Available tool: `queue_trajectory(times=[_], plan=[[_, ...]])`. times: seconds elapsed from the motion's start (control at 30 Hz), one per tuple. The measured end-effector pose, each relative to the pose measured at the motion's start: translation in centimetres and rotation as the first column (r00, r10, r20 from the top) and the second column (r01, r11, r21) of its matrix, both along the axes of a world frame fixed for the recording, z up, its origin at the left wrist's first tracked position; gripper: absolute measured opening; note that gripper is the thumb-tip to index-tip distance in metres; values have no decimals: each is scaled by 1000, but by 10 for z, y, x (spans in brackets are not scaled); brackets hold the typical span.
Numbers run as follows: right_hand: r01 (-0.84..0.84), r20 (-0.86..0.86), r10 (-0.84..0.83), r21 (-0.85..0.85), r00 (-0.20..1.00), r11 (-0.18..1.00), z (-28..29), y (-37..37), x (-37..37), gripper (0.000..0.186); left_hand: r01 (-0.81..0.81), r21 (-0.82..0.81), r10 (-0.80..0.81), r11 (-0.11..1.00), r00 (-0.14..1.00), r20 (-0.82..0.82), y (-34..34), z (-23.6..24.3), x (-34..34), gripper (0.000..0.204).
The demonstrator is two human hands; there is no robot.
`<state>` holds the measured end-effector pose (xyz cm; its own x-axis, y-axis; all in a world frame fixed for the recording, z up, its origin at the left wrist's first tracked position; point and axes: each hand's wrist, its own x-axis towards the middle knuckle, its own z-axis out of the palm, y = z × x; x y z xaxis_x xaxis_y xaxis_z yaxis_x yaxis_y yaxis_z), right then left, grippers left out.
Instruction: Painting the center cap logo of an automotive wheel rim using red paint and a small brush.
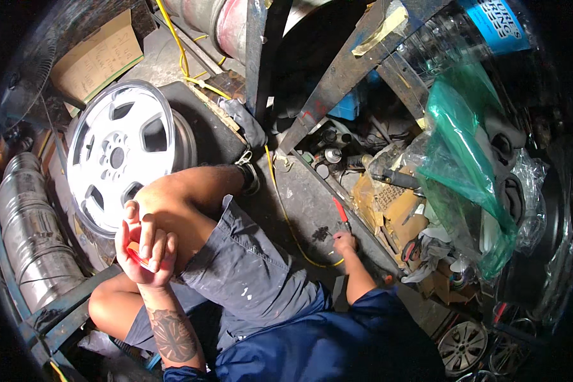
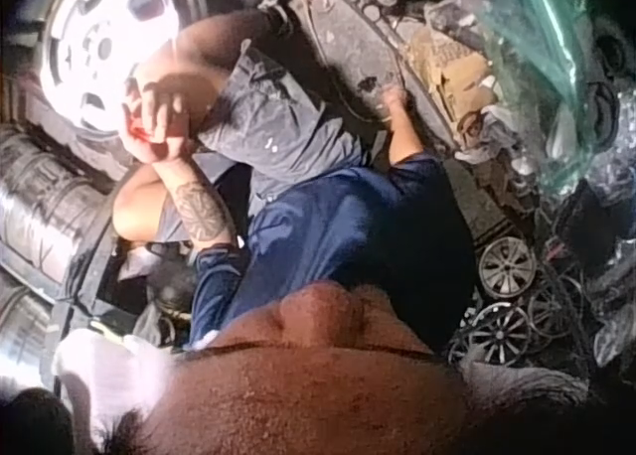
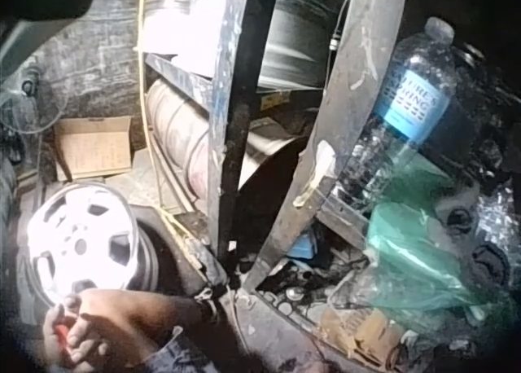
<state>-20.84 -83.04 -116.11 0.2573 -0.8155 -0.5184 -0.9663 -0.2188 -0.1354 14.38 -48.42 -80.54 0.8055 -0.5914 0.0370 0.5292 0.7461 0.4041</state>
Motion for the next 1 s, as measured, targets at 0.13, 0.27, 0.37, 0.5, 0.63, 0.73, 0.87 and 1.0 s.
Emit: queue_trajectory(times=[0.13,0.27,0.37,0.5,0.63,0.73,0.87,1.0], plan=[[92,6,-95,181,995,979,3,-4,-1,21,8,-40,-10,999,999,-49,0,1,1,20],[66,-110,-33,309,993,949,15,-3,8,17,-13,-39,10,999,995,-95,2,1,0,18],[-1,-121,18,140,993,990,31,3,19,17,-33,-10,32,999,995,-94,0,2,-1,18],[-63,-154,95,206,983,977,36,6,20,17,-19,-36,17,999,997,-76,0,-1,0,19],[10,-183,24,182,983,983,40,5,23,18,-18,-44,15,999,997,-80,1,0,-1,21],[13,-192,28,209,981,978,39,5,24,18,-22,-39,18,999,996,-82,1,0,-1,21],[-45,-195,87,214,977,976,35,3,22,19,1,-75,-7,997,996,-83,2,1,0,21],[5,-209,25,146,978,989,35,2,26,18,-11,-53,7,999,997,-77,0,0,-1,20]])
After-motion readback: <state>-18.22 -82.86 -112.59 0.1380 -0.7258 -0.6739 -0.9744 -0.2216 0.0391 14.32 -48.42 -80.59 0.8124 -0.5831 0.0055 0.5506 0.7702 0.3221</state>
